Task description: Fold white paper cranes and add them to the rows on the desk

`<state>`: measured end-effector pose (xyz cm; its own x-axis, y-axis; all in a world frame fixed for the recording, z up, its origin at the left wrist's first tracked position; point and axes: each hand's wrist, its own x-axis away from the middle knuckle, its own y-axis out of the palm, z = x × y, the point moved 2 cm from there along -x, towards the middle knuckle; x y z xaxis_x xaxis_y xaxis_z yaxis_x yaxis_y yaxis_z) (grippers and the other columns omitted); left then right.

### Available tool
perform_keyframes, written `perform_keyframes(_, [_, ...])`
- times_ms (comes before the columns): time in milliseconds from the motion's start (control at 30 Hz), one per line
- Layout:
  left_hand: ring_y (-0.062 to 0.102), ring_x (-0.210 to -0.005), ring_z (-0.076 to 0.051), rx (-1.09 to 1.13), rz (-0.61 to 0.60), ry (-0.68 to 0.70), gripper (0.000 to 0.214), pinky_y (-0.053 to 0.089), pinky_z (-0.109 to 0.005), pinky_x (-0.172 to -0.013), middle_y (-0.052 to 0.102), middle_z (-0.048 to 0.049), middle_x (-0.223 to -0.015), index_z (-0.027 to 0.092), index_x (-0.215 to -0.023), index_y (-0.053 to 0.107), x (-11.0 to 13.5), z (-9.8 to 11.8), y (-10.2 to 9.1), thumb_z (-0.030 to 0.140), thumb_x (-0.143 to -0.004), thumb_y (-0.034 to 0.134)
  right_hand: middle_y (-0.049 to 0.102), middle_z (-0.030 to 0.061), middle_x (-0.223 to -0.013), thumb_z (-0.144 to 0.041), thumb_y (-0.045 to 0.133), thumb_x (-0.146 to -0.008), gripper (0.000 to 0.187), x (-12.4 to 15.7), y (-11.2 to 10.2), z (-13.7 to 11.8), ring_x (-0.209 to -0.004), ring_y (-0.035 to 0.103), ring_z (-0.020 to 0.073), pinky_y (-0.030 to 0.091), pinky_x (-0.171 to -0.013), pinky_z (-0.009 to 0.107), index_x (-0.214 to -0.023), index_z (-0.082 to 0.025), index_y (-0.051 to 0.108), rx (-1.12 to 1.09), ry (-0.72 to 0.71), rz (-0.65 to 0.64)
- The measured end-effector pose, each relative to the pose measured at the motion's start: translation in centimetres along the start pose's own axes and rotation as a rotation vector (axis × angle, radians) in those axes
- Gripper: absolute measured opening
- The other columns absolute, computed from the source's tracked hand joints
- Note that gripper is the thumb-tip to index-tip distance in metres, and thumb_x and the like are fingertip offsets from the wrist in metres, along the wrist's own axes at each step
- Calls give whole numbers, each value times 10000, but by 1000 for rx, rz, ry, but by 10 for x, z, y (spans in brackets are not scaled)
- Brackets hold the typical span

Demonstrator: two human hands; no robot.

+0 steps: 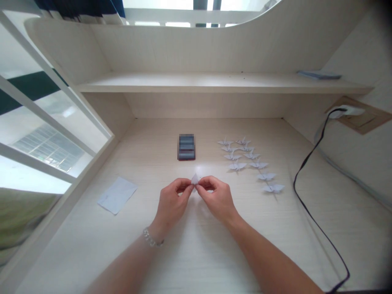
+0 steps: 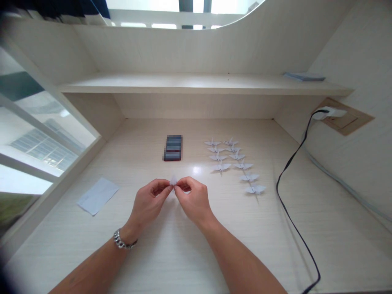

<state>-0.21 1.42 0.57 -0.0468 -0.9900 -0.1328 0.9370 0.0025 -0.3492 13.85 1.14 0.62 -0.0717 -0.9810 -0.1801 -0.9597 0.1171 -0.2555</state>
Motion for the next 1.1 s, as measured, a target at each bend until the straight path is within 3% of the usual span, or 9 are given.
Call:
perform_keyframes(733, [648, -791, -179, 40, -5, -14, 178, 514, -282, -746, 694, -51, -860, 185, -882, 665, 2, 0, 3, 285, -757, 589, 683, 54, -774, -214, 618, -701, 138, -1, 4, 5, -699, 648, 170, 529, -658, 272, -828, -160, 626, -139, 96, 12])
perform_keyframes(1100, [655, -800, -186, 29, 0, -4, 183, 524, -299, -762, 705, -50, -873, 195, -884, 689, 3, 2, 4, 275, -745, 601, 673, 26, -693, -215, 583, -708, 71, 1, 5, 4, -631, 632, 163, 507, -607, 253, -726, -168, 633, -84, 99, 30])
